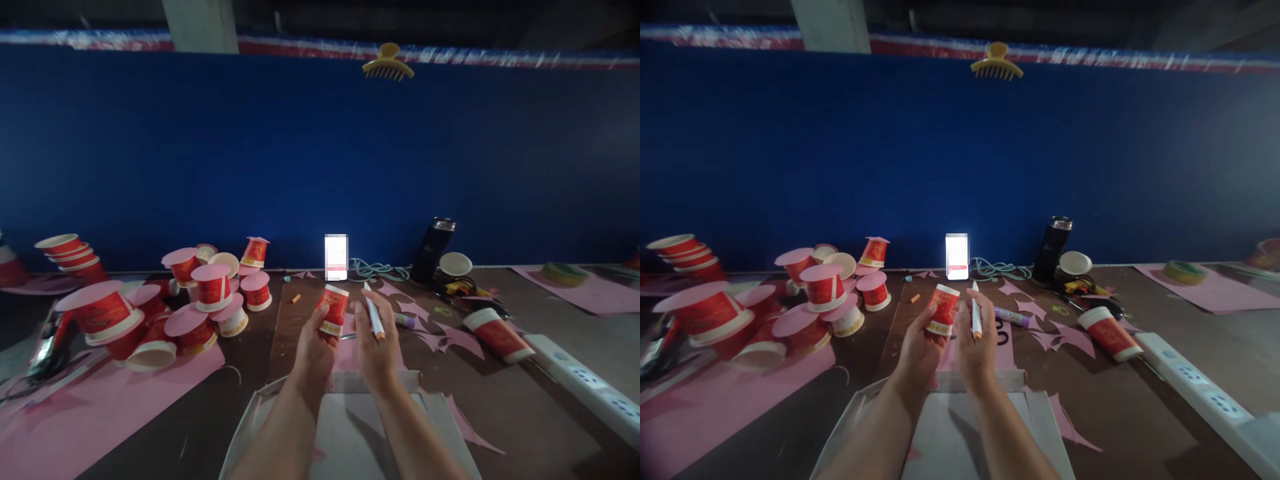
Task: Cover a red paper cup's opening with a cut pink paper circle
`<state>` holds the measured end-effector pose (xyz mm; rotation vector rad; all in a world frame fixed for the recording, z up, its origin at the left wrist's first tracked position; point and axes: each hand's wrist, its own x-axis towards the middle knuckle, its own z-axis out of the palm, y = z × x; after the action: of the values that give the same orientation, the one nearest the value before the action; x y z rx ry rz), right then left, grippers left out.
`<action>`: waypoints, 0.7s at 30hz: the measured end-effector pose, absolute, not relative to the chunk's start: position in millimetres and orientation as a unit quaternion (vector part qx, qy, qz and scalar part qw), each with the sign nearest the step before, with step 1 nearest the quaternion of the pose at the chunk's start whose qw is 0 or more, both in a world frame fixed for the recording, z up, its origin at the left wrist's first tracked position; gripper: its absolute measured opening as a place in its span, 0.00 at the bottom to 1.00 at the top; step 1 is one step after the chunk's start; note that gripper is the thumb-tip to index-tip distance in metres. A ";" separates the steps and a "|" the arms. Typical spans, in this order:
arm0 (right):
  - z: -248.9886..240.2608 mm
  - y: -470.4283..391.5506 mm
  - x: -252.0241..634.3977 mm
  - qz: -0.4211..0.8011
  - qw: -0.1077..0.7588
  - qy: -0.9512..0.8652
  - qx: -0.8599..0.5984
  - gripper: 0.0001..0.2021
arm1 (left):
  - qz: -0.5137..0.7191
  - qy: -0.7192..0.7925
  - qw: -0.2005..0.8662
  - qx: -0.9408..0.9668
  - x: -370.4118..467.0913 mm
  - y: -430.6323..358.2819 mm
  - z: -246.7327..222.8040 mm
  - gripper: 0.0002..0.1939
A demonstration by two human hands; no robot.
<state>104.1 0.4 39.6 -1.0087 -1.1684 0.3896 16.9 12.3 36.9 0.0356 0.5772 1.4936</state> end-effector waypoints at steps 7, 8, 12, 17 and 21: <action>43.0 0.0 103.5 0.233 0.723 -0.490 -0.427 0.15 | 0.683 0.250 0.684 0.051 20.3 13.4 33.8 0.03; 41.1 2.3 104.7 0.237 0.728 -0.481 -0.428 0.15 | 0.680 0.247 0.688 0.055 20.5 13.1 34.8 0.04; 28.5 18.2 110.1 0.294 0.753 -0.424 -0.408 0.18 | 0.672 0.233 0.700 0.066 20.4 11.3 38.9 0.05; 14.0 37.2 114.0 0.447 0.721 -0.322 -0.420 0.23 | 0.651 0.207 0.727 0.071 18.4 9.4 39.8 0.06; 9.4 41.4 112.6 0.531 0.690 -0.300 -0.388 0.24 | 0.628 0.177 0.753 0.087 16.5 9.4 36.7 0.09</action>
<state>112.6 41.4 9.4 -0.8678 -0.6719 1.1881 16.5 9.4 36.7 0.1890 0.3865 1.3710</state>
